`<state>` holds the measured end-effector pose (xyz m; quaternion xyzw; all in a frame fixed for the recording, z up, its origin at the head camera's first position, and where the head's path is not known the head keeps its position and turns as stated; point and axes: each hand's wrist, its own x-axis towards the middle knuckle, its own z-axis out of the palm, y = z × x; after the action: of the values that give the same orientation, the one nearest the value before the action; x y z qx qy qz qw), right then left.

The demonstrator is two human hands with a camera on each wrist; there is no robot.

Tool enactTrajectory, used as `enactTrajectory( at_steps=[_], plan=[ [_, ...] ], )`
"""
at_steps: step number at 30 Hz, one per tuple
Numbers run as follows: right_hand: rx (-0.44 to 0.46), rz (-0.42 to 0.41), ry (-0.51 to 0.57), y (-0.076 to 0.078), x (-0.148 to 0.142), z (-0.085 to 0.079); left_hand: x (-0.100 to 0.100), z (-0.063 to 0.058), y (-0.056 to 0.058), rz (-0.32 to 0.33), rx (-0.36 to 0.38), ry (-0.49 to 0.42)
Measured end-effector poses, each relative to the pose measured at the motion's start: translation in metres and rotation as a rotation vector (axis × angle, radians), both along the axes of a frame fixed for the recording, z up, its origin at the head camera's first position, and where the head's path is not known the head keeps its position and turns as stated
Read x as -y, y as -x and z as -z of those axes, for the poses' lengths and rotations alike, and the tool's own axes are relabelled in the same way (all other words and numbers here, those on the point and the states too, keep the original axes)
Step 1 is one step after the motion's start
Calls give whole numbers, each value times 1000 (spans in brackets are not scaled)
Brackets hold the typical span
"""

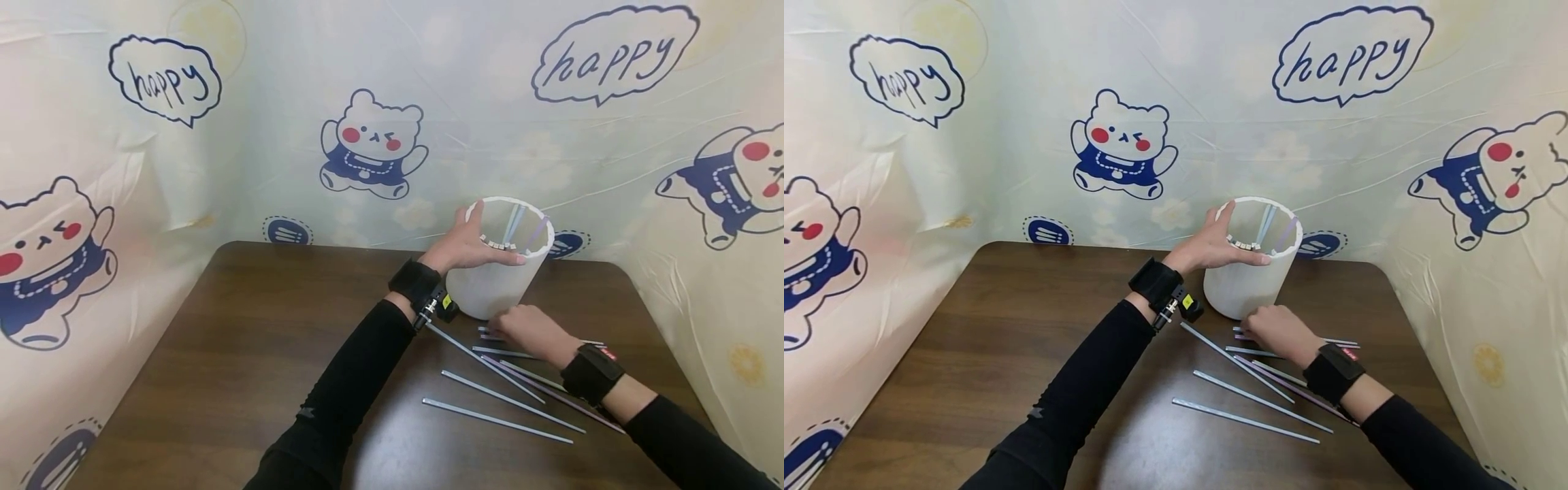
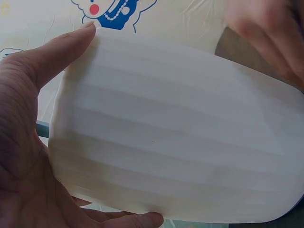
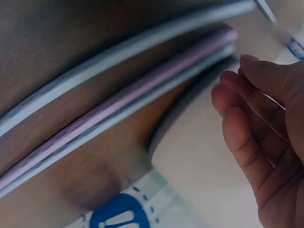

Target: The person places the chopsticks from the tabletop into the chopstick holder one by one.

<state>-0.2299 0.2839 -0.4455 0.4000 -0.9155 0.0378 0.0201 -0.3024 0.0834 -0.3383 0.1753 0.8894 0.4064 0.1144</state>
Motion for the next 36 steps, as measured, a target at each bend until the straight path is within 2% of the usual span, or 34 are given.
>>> enactTrajectory(
  at_steps=[4,11,18,27,30,36],
  plan=[
    [-86,-39,-57,0,8,10,0,0,-1,-1,0,-5],
    [-183,-76,-128,-1,16,12,0,-1,-2,-5,16,-16],
    [-145,-46,-152,-3,15,14,0,-2,-2,1,16,-20],
    [-88,-16,-78,-1,12,21,0,0,-2,1,7,-10],
    [-114,-22,-113,-1,13,20,1,1,-1,4,0,-18],
    [-243,-57,-201,-4,16,27,1,1,-2,0,-2,-26]
  ],
)
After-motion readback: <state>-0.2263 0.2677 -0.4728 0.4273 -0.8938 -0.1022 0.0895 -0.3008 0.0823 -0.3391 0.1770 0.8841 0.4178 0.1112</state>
